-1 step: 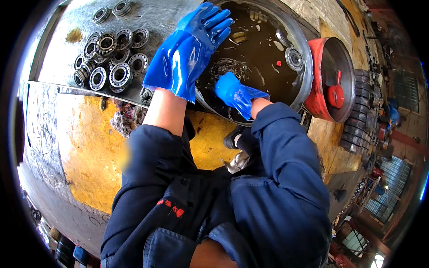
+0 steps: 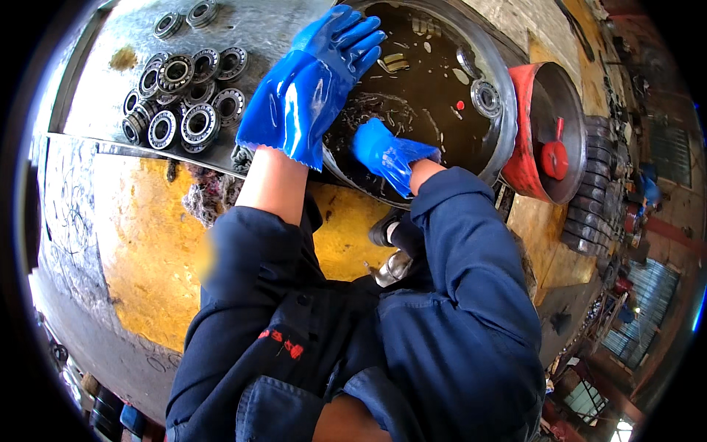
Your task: The person repeatedly dips ball bearings into a dark liquid in a metal basin, agitates them by hand, and places them onto a metal tray. The person handles the bearings one at a time, rotating them in the liquid and then setting them aside on the tray.
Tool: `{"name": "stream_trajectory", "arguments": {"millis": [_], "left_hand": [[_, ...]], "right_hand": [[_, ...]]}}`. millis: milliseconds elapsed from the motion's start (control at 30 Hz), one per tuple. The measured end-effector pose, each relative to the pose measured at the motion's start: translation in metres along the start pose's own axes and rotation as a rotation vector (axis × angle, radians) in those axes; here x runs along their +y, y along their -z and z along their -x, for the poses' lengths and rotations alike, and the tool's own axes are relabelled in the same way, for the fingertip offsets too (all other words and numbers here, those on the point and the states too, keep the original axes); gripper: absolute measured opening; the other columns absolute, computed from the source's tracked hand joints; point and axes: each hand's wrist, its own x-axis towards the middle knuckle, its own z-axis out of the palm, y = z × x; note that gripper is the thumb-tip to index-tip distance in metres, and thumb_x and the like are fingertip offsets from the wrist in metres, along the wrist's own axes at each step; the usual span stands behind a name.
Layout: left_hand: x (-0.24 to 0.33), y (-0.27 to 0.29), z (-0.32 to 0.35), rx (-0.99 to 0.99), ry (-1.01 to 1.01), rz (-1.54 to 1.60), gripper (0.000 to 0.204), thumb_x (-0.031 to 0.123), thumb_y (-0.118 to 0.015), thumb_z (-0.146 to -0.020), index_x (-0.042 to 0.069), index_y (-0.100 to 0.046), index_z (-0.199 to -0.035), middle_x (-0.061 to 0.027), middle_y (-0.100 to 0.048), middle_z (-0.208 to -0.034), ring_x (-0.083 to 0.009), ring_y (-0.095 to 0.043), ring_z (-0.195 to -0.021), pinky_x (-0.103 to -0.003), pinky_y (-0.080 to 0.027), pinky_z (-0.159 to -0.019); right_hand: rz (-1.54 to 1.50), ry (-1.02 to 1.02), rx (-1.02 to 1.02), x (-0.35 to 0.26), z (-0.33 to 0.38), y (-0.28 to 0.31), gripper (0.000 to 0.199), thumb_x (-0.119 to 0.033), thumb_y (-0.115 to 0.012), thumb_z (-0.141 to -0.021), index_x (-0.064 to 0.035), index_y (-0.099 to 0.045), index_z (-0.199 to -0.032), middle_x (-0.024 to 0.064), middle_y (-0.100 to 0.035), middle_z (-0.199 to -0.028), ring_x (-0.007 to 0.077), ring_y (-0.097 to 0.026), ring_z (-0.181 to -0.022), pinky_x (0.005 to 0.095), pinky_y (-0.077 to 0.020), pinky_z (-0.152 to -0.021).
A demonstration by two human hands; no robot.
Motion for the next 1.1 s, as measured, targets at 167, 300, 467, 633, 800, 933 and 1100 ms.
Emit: {"name": "stream_trajectory", "arguments": {"millis": [167,300,467,633,800,933,1100], "left_hand": [[-0.022,0.021,-0.011,-0.198,-0.111,0.210,0.068,0.052,-0.052,-0.102,0.004,-0.044,-0.149,-0.0242,-0.055,-0.143,-0.0400,-0.060,-0.125,-0.048,-0.050,-0.107],[0.007,0.005,0.000,-0.007,0.031,0.040,0.066,0.050,-0.052,-0.103,0.004,-0.044,-0.149,-0.0235,-0.054,-0.144,-0.0398,-0.060,-0.125,-0.047,-0.051,-0.106],[0.018,-0.021,0.019,-0.081,-0.023,0.028,0.065,0.047,-0.052,-0.103,0.004,-0.042,-0.151,-0.0228,-0.051,-0.147,-0.0393,-0.057,-0.129,-0.047,-0.049,-0.108],[0.011,-0.024,0.019,-0.040,0.038,0.005,0.065,0.043,-0.053,-0.104,0.003,-0.038,-0.153,-0.0214,-0.047,-0.151,-0.0369,-0.052,-0.134,-0.045,-0.043,-0.113],[0.023,-0.028,0.018,-0.001,0.051,-0.023,0.059,0.038,-0.051,-0.105,0.002,-0.040,-0.150,-0.0218,-0.049,-0.148,-0.0349,-0.055,-0.130,-0.045,-0.044,-0.111],[0.024,-0.038,0.022,-0.012,0.078,0.053,0.049,0.033,-0.046,-0.108,-0.001,-0.043,-0.144,-0.0239,-0.052,-0.143,-0.0360,-0.055,-0.128,-0.046,-0.043,-0.112],[0.026,-0.038,0.029,-0.030,0.104,0.068,0.052,0.033,-0.046,-0.108,-0.001,-0.041,-0.147,-0.0211,-0.053,-0.144,-0.0311,-0.057,-0.126,-0.042,-0.045,-0.109]], "right_hand": [[-0.097,-0.096,0.232,0.006,-0.021,-0.036,0.028,-0.024,-0.076,-0.072,-0.0117,-0.078,-0.097,0.0153,-0.074,-0.094,0.0355,-0.071,-0.092,0.0453,-0.0534,-0.081],[-0.334,-0.148,0.053,0.019,0.023,0.006,0.031,-0.028,-0.076,-0.073,-0.0098,-0.078,-0.098,0.0166,-0.074,-0.095,0.0360,-0.070,-0.094,0.0441,-0.0539,-0.083],[-1.051,-0.142,0.007,0.047,0.063,-0.046,0.059,-0.047,-0.078,-0.075,-0.0100,-0.072,-0.120,0.0213,-0.074,-0.105,0.0389,-0.070,-0.099,0.0458,-0.0550,-0.085],[-1.136,-0.595,0.124,0.021,0.059,-0.094,0.065,-0.056,-0.074,-0.075,-0.0111,-0.070,-0.122,0.0211,-0.073,-0.110,0.0388,-0.069,-0.104,0.0454,-0.0530,-0.092],[-1.194,-0.576,0.268,0.000,0.077,-0.040,0.047,-0.048,-0.070,-0.082,-0.0087,-0.072,-0.109,0.0229,-0.072,-0.104,0.0381,-0.069,-0.099,0.0474,-0.0528,-0.087],[-0.995,-0.607,0.272,-0.002,0.067,-0.062,0.039,-0.042,-0.070,-0.083,-0.0048,-0.071,-0.096,0.0229,-0.071,-0.096,0.0413,-0.069,-0.094,0.0489,-0.0533,-0.081],[-0.852,-0.720,0.279,-0.005,0.061,-0.077,0.048,-0.039,-0.076,-0.077,0.0023,-0.068,-0.101,0.0283,-0.070,-0.103,0.0445,-0.068,-0.098,0.0501,-0.0551,-0.085]]}}
